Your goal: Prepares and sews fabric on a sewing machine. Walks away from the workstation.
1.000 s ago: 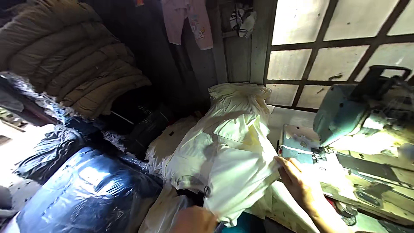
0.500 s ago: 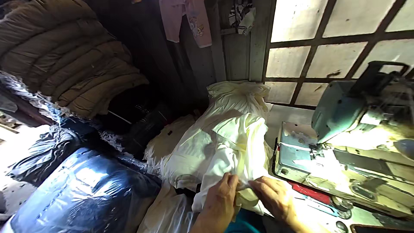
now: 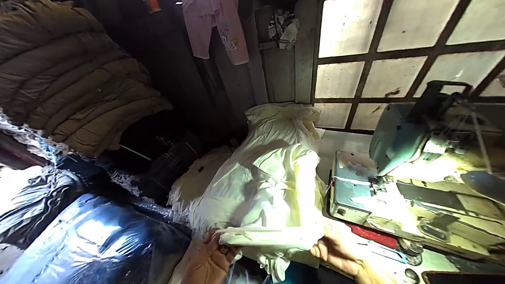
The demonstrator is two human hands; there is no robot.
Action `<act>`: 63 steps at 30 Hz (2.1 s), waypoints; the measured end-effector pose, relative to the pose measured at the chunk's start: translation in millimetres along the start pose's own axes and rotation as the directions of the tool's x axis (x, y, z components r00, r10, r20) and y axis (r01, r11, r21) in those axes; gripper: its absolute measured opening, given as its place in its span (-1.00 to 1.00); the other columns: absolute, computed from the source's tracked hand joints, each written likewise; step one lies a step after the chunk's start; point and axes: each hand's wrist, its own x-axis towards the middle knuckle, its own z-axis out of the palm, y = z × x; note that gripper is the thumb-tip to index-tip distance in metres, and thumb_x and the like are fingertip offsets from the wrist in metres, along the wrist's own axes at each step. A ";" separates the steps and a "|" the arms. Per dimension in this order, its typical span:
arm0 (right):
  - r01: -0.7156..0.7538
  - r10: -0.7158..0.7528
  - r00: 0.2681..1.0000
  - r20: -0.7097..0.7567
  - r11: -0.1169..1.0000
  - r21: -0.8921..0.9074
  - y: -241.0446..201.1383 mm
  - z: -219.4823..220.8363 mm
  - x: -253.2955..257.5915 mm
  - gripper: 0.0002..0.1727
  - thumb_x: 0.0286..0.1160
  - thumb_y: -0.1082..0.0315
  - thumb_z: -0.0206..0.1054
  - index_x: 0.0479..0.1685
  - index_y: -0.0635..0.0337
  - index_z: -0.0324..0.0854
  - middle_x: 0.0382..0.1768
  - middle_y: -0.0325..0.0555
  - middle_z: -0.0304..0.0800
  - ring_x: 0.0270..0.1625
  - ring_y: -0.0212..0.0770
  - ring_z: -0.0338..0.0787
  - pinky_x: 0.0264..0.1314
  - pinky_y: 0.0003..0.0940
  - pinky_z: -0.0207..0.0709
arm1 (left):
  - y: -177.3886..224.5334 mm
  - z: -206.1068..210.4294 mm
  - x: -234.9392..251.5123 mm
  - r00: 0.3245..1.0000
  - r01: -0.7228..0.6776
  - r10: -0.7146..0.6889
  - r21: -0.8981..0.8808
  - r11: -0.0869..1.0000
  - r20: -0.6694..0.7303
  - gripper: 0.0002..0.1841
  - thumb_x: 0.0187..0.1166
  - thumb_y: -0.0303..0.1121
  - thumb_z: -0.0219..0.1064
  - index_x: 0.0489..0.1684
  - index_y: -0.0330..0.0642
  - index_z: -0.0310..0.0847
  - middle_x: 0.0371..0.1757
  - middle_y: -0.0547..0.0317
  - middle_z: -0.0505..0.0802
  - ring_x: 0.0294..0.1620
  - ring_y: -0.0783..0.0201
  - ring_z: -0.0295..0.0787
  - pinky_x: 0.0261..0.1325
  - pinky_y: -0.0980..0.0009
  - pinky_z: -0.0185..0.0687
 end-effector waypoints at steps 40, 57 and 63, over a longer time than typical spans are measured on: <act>0.314 -0.379 0.924 0.052 0.674 -0.669 -68.1 -28.8 -59.8 -0.92 0.50 0.37 0.44 -0.21 -0.07 0.68 -0.34 -0.62 0.78 -0.29 -0.71 0.71 -0.19 -0.75 0.58 | -72.8 114.6 78.9 0.645 -0.391 -0.299 0.640 0.661 0.703 -0.88 0.34 -0.52 0.51 -0.32 -0.27 0.66 -0.28 0.33 0.81 -0.29 0.59 0.73 -0.17 0.66 0.68; 0.535 -0.593 0.615 0.519 -0.171 -0.828 -57.0 -36.1 -38.0 -0.91 0.58 0.33 0.39 -0.15 0.05 0.82 -0.29 -0.09 0.64 -0.24 -0.44 0.59 -0.18 -0.69 0.43 | -69.2 90.3 66.5 0.659 -0.608 -0.260 0.703 0.369 0.706 -0.83 0.14 -0.49 0.48 -0.31 -0.23 0.78 -0.15 0.09 0.78 -0.11 0.34 0.73 -0.06 0.45 0.67; 0.465 -0.648 0.542 0.535 -0.298 -0.833 -57.9 -38.8 -44.3 -0.85 0.60 0.31 0.35 -0.13 0.11 0.82 -0.33 -0.07 0.71 -0.26 -0.35 0.68 -0.19 -0.62 0.52 | -91.9 83.2 65.1 0.461 -0.875 0.251 0.484 -0.032 0.851 -0.76 0.54 -0.21 0.29 -0.35 -0.06 0.89 -0.04 0.04 0.84 -0.14 0.43 0.76 -0.09 0.60 0.68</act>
